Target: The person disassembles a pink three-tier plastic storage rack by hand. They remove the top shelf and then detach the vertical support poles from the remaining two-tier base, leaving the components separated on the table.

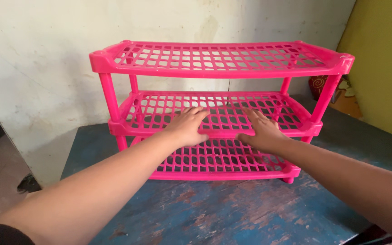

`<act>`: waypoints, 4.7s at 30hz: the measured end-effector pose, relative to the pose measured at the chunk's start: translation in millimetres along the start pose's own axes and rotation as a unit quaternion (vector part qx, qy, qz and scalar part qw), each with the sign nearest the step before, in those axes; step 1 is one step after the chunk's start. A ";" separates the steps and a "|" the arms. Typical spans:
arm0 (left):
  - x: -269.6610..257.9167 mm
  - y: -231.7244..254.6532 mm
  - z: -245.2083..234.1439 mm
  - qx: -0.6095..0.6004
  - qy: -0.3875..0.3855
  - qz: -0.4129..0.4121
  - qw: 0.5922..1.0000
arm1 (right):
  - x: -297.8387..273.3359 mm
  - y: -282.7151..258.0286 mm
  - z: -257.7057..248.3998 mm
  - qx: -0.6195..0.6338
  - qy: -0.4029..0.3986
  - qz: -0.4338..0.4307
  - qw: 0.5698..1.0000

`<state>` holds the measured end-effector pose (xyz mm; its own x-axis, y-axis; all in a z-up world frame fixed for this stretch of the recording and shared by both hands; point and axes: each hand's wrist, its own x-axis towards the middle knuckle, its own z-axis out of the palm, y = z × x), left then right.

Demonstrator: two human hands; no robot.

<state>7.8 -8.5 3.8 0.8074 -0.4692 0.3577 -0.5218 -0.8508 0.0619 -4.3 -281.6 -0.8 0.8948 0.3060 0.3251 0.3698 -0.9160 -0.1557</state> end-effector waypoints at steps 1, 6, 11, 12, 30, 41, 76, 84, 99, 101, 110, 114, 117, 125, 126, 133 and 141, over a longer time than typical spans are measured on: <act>1.2 0.1 -0.9 0.002 -0.005 -0.003 1.000 | 0.4 -0.3 -1.3 0.014 -0.002 0.010 1.000; 9.5 2.8 -8.8 -0.006 -0.009 -0.018 1.000 | 7.4 -3.1 -10.1 0.036 0.013 0.025 0.999; 18.3 4.5 -6.5 0.006 -0.015 -0.021 1.000 | 11.7 -2.2 -9.7 0.032 0.009 0.042 0.999; 19.2 4.4 -4.3 0.009 -0.018 -0.020 1.000 | 11.4 -1.4 -9.0 0.036 0.004 0.047 0.998; 0.6 39.5 32.4 -0.038 -0.031 -0.080 0.996 | -16.8 75.3 31.7 0.087 0.012 0.053 0.995; -15.5 78.8 65.3 -0.065 -0.039 -0.103 0.992 | -53.6 91.4 47.9 0.113 -0.042 0.134 0.984; 3.2 70.2 91.2 -0.081 0.053 -0.022 0.995 | -47.2 101.1 39.0 0.130 0.001 0.098 0.987; 44.8 87.7 47.5 -0.084 0.174 0.078 0.978 | -10.3 119.1 4.3 0.183 0.187 0.004 0.965; 191.9 171.7 -17.9 0.032 0.325 0.262 0.908 | 27.7 203.2 -37.3 0.210 0.386 0.192 0.878; 211.3 178.7 -17.5 0.055 0.293 0.221 0.929 | 27.6 208.8 -41.7 0.196 0.394 0.172 0.881; 236.7 185.4 -1.4 0.040 0.168 0.145 0.974 | 37.2 223.9 -71.3 0.220 0.348 0.178 0.894; 243.0 188.6 -3.4 0.047 0.170 0.152 0.972 | 47.8 226.4 -78.4 0.289 0.338 0.152 0.883; 249.5 190.8 -1.2 0.037 0.153 0.147 0.976 | 59.8 232.5 -79.4 0.367 0.319 0.178 0.856; 270.1 202.9 5.1 0.066 0.215 0.141 0.964 | 88.4 254.7 -74.8 0.546 0.256 0.199 0.772; 272.3 203.9 3.7 0.067 0.181 0.124 0.973 | 89.1 257.6 -74.9 0.558 0.237 0.205 0.768; 271.8 199.4 0.7 0.087 0.245 0.166 0.951 | 90.0 265.5 -78.7 0.661 0.160 0.069 0.730; 287.1 196.1 -17.0 0.100 0.312 0.194 0.925 | 79.2 234.0 -75.8 0.598 0.257 0.119 0.749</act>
<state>132.6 -306.0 134.4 0.2209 -0.5730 0.7892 -0.6274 -0.7030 -0.3348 134.1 -491.4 59.2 0.8703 -0.2519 0.4233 0.4494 0.0543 -0.8917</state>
